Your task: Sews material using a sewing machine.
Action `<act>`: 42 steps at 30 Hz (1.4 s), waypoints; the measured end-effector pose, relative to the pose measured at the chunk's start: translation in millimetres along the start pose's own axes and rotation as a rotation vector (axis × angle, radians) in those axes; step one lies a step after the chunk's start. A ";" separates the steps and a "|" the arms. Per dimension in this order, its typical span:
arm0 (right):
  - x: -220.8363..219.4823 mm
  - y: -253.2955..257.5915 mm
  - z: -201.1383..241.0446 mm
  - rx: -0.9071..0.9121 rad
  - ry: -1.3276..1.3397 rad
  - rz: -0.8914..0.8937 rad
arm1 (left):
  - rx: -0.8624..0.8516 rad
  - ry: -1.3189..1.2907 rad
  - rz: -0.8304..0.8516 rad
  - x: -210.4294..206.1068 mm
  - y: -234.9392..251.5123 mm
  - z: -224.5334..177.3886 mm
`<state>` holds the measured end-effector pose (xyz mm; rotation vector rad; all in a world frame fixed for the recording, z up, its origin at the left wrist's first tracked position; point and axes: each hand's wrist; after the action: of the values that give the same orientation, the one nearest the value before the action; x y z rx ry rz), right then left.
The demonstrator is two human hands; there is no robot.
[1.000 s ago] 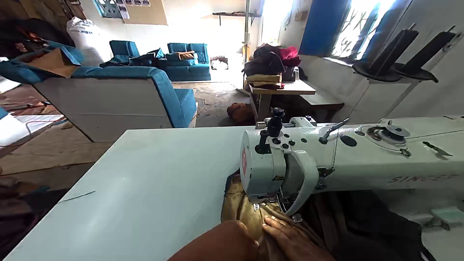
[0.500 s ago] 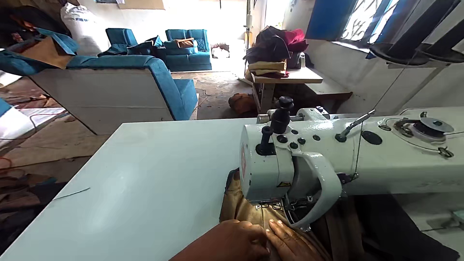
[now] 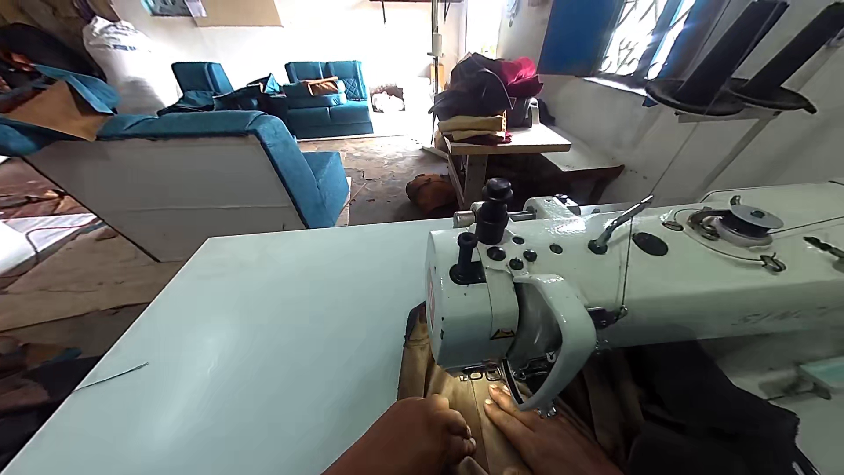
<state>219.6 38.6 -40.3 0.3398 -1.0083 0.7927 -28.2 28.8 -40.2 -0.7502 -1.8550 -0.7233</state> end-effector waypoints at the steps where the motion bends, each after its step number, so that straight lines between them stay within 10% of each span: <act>1: 1.8 3.0 -2.0 -0.004 -0.007 0.016 | 0.006 0.022 -0.027 -0.6 0.6 0.8; 20: 46.5 39.1 -6.9 -0.035 -0.104 0.203 | 0.054 0.265 -0.247 -7.8 3.1 28.1; 35: 12.9 27.7 -24.8 0.233 -0.037 0.105 | -0.121 -0.140 0.038 0.4 4.6 -1.8; 42: 23.6 8.4 7.0 0.073 -0.183 0.252 | -0.092 -0.236 0.175 14.0 4.7 2.7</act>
<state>216.0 50.4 -17.4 0.3569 -1.2108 1.0421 -30.9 36.3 -27.5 -1.0818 -1.9462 -0.6316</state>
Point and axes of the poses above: each hand's wrist, its own y-axis towards the middle knuckle, its own x-axis out of the back of the hand, z = x × y, and after that the axes turned 1 degree about x, right-handed
